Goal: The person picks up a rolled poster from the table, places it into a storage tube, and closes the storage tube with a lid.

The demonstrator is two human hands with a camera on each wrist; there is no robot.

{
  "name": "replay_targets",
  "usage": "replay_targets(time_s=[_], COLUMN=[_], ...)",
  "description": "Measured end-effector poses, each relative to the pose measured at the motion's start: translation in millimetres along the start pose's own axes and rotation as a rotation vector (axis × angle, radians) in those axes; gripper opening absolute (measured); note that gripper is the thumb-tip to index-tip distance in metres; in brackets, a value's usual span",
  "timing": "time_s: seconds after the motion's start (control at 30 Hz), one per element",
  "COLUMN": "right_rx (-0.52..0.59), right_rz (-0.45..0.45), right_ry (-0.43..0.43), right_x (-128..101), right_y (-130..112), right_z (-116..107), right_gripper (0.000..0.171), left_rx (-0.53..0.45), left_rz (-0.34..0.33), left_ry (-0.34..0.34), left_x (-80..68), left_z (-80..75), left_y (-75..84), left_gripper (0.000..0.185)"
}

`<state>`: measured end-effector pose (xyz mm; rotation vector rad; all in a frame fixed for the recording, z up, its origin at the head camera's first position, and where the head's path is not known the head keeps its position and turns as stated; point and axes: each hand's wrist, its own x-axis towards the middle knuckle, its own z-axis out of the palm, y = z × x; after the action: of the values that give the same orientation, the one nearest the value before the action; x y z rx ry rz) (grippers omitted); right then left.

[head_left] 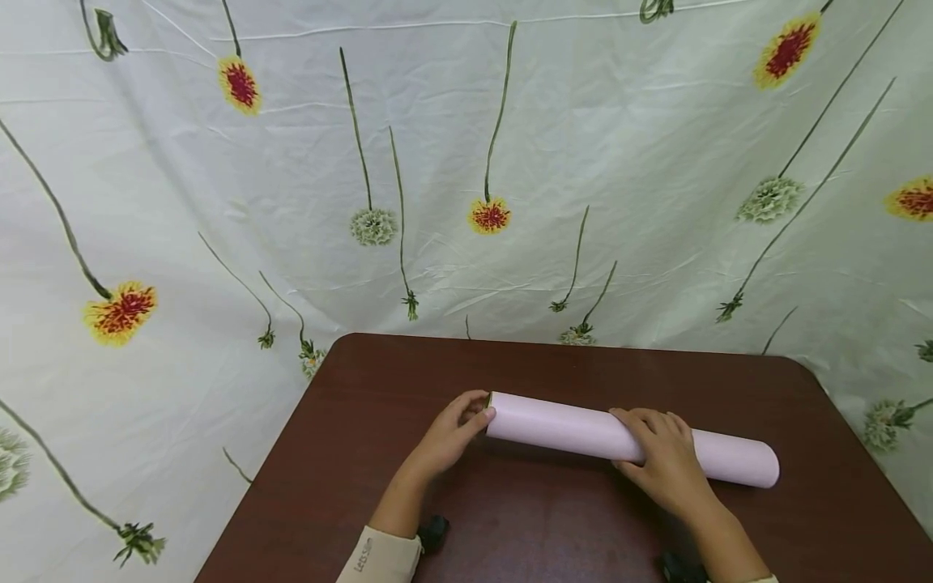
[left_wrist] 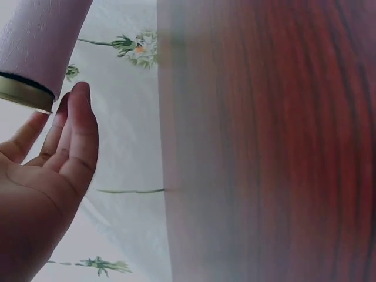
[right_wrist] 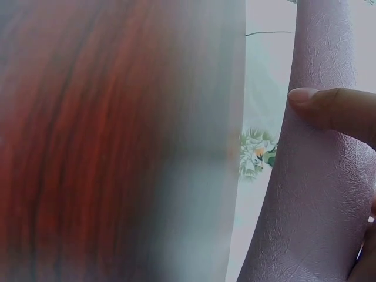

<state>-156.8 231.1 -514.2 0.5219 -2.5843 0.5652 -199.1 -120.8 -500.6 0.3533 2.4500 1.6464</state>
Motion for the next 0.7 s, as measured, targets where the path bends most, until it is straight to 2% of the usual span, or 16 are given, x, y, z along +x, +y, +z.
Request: replay_targets(time_s=[0.13,0.2,0.37,0.4,0.57,0.7], right_rx=[0.004,0.005,0.011,0.014,0.024,0.025], right_rz=[-0.007,-0.009,-0.011,-0.012,-0.014,-0.021], right_ry=[0.000,-0.004,-0.003,-0.003,-0.001,-0.001], right_x=[2,2,4,4,6,6], right_y=[-2,-3,-5,-6,-10,-13], right_z=[2,3,5,6,9,11], right_gripper=[0.085,0.085,0.086,0.086,0.085,0.085], left_rx=[-0.089,-0.158,-0.247,-0.240,-0.177,-0.063], left_rz=[-0.033,-0.044,-0.028,-0.027,-0.067,-0.068], left_ry=[0.004,0.005,0.014,0.025,0.095,0.179], left_x=[1.5,0.3,2.6,4.8,5.2,4.2], left_z=[3.6,5.0,10.3,12.3,18.6,22.2], left_y=[0.0,5.2,8.5,5.1,8.7,8.9], left_gripper=[0.049,0.047,0.050,0.050,0.040,0.031])
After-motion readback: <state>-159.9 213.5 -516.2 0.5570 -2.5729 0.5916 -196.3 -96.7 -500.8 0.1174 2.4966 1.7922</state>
